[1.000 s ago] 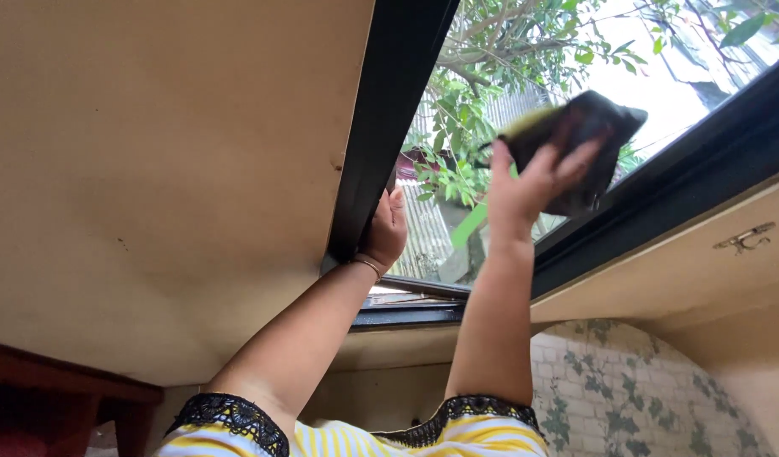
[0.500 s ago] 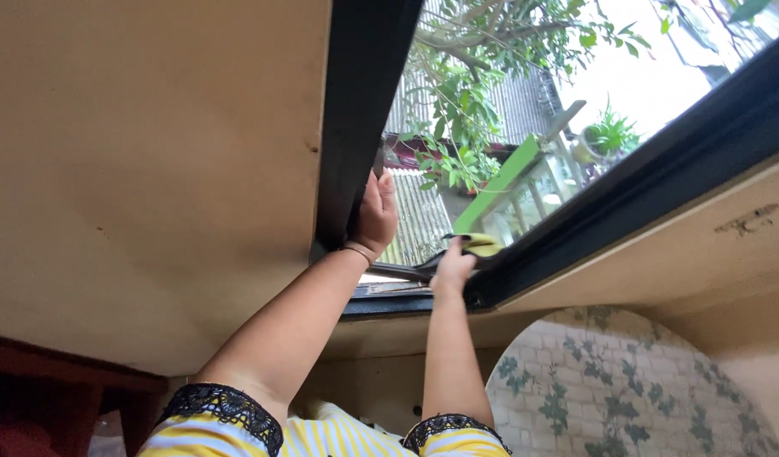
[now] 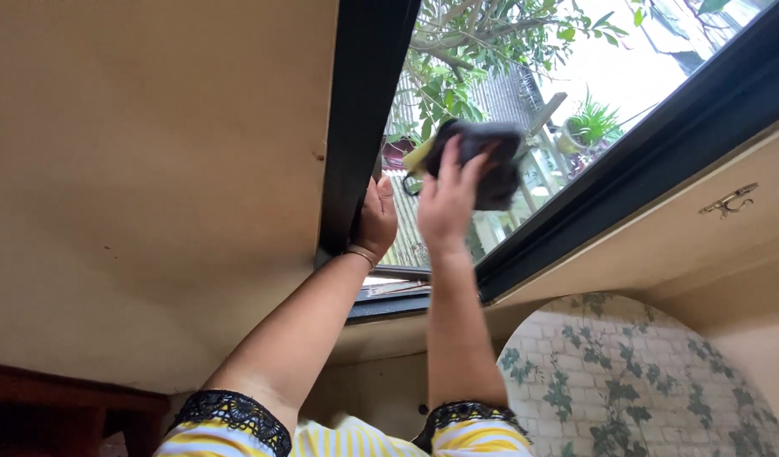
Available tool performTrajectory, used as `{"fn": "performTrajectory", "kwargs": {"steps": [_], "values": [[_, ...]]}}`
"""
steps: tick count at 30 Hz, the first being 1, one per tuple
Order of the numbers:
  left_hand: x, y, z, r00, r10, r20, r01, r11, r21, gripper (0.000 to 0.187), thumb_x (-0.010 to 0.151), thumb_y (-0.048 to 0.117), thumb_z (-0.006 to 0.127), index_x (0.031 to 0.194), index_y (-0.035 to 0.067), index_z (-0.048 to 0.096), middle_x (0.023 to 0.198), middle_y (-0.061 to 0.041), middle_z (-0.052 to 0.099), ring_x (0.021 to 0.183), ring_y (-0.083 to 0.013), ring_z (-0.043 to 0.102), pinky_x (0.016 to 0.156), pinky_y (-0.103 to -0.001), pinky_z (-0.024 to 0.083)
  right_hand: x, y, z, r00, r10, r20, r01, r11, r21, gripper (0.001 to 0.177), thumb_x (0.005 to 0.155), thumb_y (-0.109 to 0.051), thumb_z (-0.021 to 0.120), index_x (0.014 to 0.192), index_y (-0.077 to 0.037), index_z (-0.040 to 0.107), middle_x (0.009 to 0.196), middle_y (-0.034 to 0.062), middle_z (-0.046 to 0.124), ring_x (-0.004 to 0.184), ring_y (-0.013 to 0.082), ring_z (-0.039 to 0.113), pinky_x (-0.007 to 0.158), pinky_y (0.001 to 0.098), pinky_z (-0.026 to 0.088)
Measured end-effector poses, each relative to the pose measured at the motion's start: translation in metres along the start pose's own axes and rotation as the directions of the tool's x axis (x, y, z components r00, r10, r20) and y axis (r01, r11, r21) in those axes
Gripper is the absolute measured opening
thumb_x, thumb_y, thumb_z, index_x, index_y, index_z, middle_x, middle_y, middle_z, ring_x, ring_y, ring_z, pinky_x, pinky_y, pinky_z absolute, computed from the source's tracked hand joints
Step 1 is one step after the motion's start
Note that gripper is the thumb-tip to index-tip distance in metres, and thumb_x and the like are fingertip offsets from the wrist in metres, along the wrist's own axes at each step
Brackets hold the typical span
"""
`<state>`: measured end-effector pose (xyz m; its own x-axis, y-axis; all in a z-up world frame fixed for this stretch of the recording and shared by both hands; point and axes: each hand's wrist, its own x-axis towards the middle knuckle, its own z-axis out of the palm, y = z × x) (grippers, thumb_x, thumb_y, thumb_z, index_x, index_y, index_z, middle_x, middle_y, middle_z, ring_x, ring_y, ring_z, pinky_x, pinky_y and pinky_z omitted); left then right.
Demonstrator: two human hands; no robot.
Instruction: The person wipes a window with a cloth, moving the cloth across the glass surface in repeated strokes. The person holds the window frame with one hand while cleaning with the other, covering different areas of the window pane.
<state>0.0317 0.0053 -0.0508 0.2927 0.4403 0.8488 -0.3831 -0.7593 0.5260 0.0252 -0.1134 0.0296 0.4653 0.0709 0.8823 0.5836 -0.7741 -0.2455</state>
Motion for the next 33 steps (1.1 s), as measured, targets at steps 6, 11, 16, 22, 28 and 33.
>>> {"fn": "performTrajectory", "kwargs": {"steps": [6, 11, 16, 22, 28, 33], "values": [[0.004, 0.013, -0.004, 0.999, -0.033, -0.017, 0.033, 0.999, 0.005, 0.03, 0.105, 0.024, 0.057, 0.114, -0.003, 0.066, 0.108, -0.027, 0.068, 0.102, -0.0473, 0.064, 0.099, -0.051, 0.048, 0.001, 0.022, -0.011, 0.998, 0.013, -0.059, -0.024, 0.981, -0.194, 0.069, 0.096, -0.012, 0.07, 0.16, -0.017, 0.047, 0.166, 0.0323, 0.014, 0.149, 0.0543, 0.024, 0.123, 0.0559, 0.029], [0.012, 0.025, -0.01, 0.999, -0.004, -0.046, 0.003, 1.0, -0.012, 0.029, 0.105, 0.02, 0.059, 0.117, -0.004, 0.067, 0.112, -0.028, 0.068, 0.106, -0.0471, 0.064, 0.101, -0.05, 0.048, -0.052, 0.032, 0.007, 0.98, 0.146, -0.133, -0.177, 0.947, -0.267, 0.072, 0.086, -0.006, 0.064, 0.155, -0.022, 0.052, 0.16, 0.0278, 0.036, 0.14, 0.0459, 0.048, 0.116, 0.0494, 0.042], [0.008, 0.015, -0.002, 0.997, 0.037, -0.064, -0.038, 0.999, -0.021, 0.027, 0.104, 0.018, 0.06, 0.115, -0.006, 0.068, 0.111, -0.03, 0.068, 0.105, -0.0478, 0.064, 0.1, -0.051, 0.049, -0.076, 0.037, 0.002, 0.95, 0.303, -0.075, -0.313, 0.922, -0.23, 0.071, 0.087, -0.001, 0.057, 0.154, -0.026, 0.052, 0.156, 0.0234, 0.042, 0.129, 0.0471, 0.057, 0.106, 0.0547, 0.052], [-0.008, 0.002, 0.011, 0.999, 0.019, -0.048, -0.023, 0.997, -0.079, 0.022, 0.104, 0.016, 0.06, 0.111, -0.003, 0.067, 0.105, -0.028, 0.069, 0.1, -0.0463, 0.065, 0.1, -0.05, 0.049, -0.129, 0.021, -0.043, 0.657, 0.682, 0.321, -0.736, 0.673, 0.078, 0.062, 0.08, 0.006, 0.053, 0.14, -0.004, 0.06, 0.136, 0.0331, 0.059, 0.132, 0.0419, 0.054, 0.114, 0.0514, 0.041], [0.008, 0.025, -0.009, 0.997, -0.074, 0.035, 0.079, 0.982, -0.174, 0.03, 0.108, 0.02, 0.055, 0.126, -0.004, 0.063, 0.121, -0.027, 0.066, 0.112, -0.0439, 0.063, 0.108, -0.051, 0.043, -0.267, 0.032, -0.027, 0.1, 0.892, 0.441, -0.972, -0.006, 0.233, 0.06, 0.068, 0.014, 0.056, 0.123, -0.003, 0.071, 0.112, 0.0212, 0.075, 0.103, 0.0347, 0.072, 0.087, 0.0502, 0.057], [-0.001, 0.017, 0.002, 0.997, -0.072, 0.042, 0.079, 0.978, -0.191, 0.03, 0.108, 0.019, 0.056, 0.127, -0.003, 0.062, 0.12, -0.027, 0.066, 0.112, -0.0456, 0.062, 0.109, -0.052, 0.042, -0.241, -0.003, -0.053, -0.033, 0.924, 0.38, -0.979, -0.106, 0.173, 0.063, 0.072, 0.012, 0.059, 0.133, -0.001, 0.066, 0.127, 0.0242, 0.069, 0.123, 0.0367, 0.064, 0.095, 0.0482, 0.055]]}}
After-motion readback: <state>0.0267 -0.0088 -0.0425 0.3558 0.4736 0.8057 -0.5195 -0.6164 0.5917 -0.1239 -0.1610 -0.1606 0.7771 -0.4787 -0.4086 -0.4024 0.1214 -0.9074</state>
